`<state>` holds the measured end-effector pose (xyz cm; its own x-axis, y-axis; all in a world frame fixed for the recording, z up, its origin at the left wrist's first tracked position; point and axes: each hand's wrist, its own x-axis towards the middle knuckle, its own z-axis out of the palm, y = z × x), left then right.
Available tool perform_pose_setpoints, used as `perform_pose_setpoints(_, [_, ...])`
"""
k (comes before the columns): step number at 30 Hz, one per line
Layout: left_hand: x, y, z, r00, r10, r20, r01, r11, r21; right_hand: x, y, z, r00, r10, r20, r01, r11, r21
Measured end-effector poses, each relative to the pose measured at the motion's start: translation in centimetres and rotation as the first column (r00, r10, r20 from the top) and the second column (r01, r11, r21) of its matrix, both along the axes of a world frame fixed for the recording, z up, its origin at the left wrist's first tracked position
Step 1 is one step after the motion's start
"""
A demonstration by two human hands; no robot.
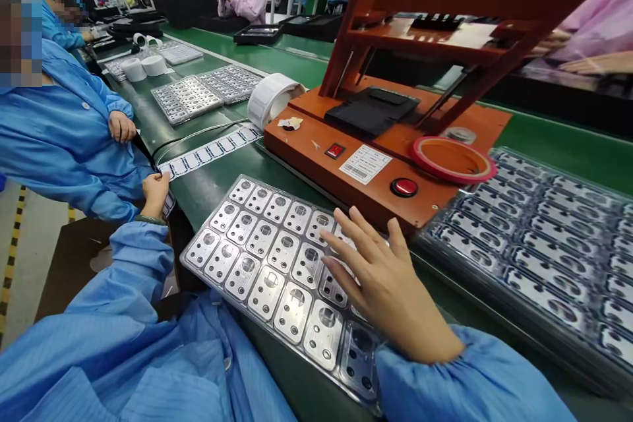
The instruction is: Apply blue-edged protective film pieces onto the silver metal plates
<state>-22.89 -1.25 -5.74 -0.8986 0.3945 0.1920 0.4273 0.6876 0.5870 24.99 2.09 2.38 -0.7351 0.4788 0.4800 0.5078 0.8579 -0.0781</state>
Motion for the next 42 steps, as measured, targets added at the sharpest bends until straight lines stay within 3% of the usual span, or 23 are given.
perform_pose_setpoints(7, [1.4,-0.2,0.8,0.983,-0.015,-0.184,0.01,0.999,-0.031,0.9,-1.7,-2.3,0.998,-0.05,0.048,0.052,0.998,-0.039])
perform_pose_setpoints(14, [3.1,-1.3,2.0,0.951,-0.064,-0.303,0.058,0.998,-0.028,0.5,-2.3,-3.2,0.998,-0.02,0.065,0.024,0.998,-0.063])
perform_pose_setpoints(16, [3.7,-1.7,2.1,0.928,-0.094,-0.36,0.109,0.994,0.019,0.4,-2.5,-3.3,0.998,0.0,0.065,0.005,0.996,-0.085])
perform_pose_setpoints(18, [4.4,-2.1,2.2,0.89,-0.172,-0.423,0.238,0.965,0.107,0.3,-2.6,-3.5,0.997,0.005,0.072,0.003,0.993,-0.114])
perform_pose_setpoints(21, [6.1,-2.5,2.6,0.818,-0.301,-0.49,0.475,0.834,0.281,0.1,-2.9,-3.4,0.995,-0.012,0.095,0.027,0.987,-0.161])
perform_pose_setpoints(24, [8.5,-3.0,3.6,0.806,-0.361,-0.469,0.582,0.627,0.518,0.3,-3.1,-3.1,0.99,-0.046,0.13,0.072,0.975,-0.209])
perform_pose_setpoints(26, [9.9,-3.4,4.4,0.826,-0.496,-0.266,0.504,0.441,0.742,0.6,-3.1,-2.8,0.986,-0.092,0.141,0.123,0.964,-0.235])
perform_pose_setpoints(27, [10.5,-3.6,4.8,0.78,-0.619,-0.097,0.391,0.359,0.848,0.8,-3.1,-2.8,0.982,-0.129,0.138,0.16,0.956,-0.244])
perform_pose_setpoints(28, [11.0,-3.8,5.0,0.652,-0.754,0.081,0.273,0.333,0.902,1.0,-3.0,-2.8,0.976,-0.176,0.131,0.204,0.945,-0.255])
perform_pose_setpoints(30, [11.9,-4.1,5.0,0.398,-0.866,0.302,0.084,0.362,0.928,1.5,-2.6,-3.1,0.954,-0.28,0.111,0.301,0.903,-0.308])
perform_pose_setpoints(32, [12.7,-4.2,4.6,0.261,-0.881,0.395,0.015,0.412,0.911,2.0,-2.3,-3.7,0.933,-0.35,0.083,0.352,0.839,-0.414])
perform_pose_setpoints(35, [13.9,-4.5,3.9,0.212,-0.879,0.428,0.007,0.439,0.898,2.5,-1.9,-4.7,0.931,-0.365,-0.016,0.296,0.776,-0.557])
perform_pose_setpoints(38, [14.8,-4.9,3.8,0.195,-0.882,0.428,-0.003,0.436,0.9,2.7,-2.0,-5.1,0.926,-0.356,-0.122,0.214,0.765,-0.607])
perform_pose_setpoints(42, [15.5,-6.1,4.2,0.163,-0.863,0.478,-0.006,0.484,0.875,3.4,-2.8,-4.7,0.924,-0.342,-0.172,0.141,0.72,-0.679])
